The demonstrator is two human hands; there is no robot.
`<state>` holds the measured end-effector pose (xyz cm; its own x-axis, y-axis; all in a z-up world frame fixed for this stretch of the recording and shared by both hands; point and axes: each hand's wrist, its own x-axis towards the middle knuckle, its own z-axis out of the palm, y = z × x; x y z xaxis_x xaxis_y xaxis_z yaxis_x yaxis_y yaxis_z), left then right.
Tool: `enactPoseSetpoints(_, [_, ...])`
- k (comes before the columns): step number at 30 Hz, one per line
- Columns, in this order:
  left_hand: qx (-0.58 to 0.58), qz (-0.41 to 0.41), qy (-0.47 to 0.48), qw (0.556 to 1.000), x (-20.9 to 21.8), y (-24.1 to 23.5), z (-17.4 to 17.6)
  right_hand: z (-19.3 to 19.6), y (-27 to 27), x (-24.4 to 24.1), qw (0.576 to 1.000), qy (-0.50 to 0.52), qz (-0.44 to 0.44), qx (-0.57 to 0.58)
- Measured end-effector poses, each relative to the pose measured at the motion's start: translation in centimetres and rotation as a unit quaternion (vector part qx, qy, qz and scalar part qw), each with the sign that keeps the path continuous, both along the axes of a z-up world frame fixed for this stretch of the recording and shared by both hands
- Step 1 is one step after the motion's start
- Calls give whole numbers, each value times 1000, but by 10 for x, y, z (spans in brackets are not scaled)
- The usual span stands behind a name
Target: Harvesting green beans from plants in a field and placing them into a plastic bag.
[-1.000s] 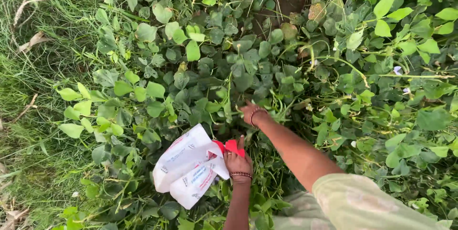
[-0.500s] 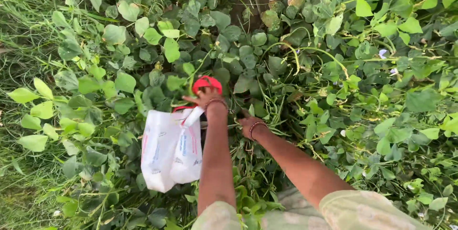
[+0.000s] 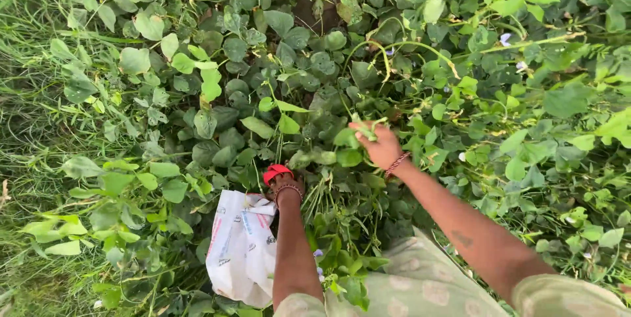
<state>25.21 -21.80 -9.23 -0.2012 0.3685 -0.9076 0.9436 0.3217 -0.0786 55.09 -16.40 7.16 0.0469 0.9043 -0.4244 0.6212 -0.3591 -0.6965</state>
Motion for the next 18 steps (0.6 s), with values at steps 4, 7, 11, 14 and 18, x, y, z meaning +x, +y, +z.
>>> enactPoseSetpoints(4, [20,-30,-16,999,10,19,35,134,46,71,891,248,-283,-253])
enactPoseSetpoints(7, [33,-38,-26,998,11,32,33,204,52,153,909,201,-239,-277])
enactPoseSetpoints(11, [57,-64,-29,996,5,37,2,263,56,248,931,-208,-87,-289])
enactPoseSetpoints(14, [107,-97,-8,989,23,60,12,234,76,302,868,-388,3,-311])
enactPoseSetpoints(18, [173,-72,-4,982,88,118,102,125,74,316,868,-423,19,-260])
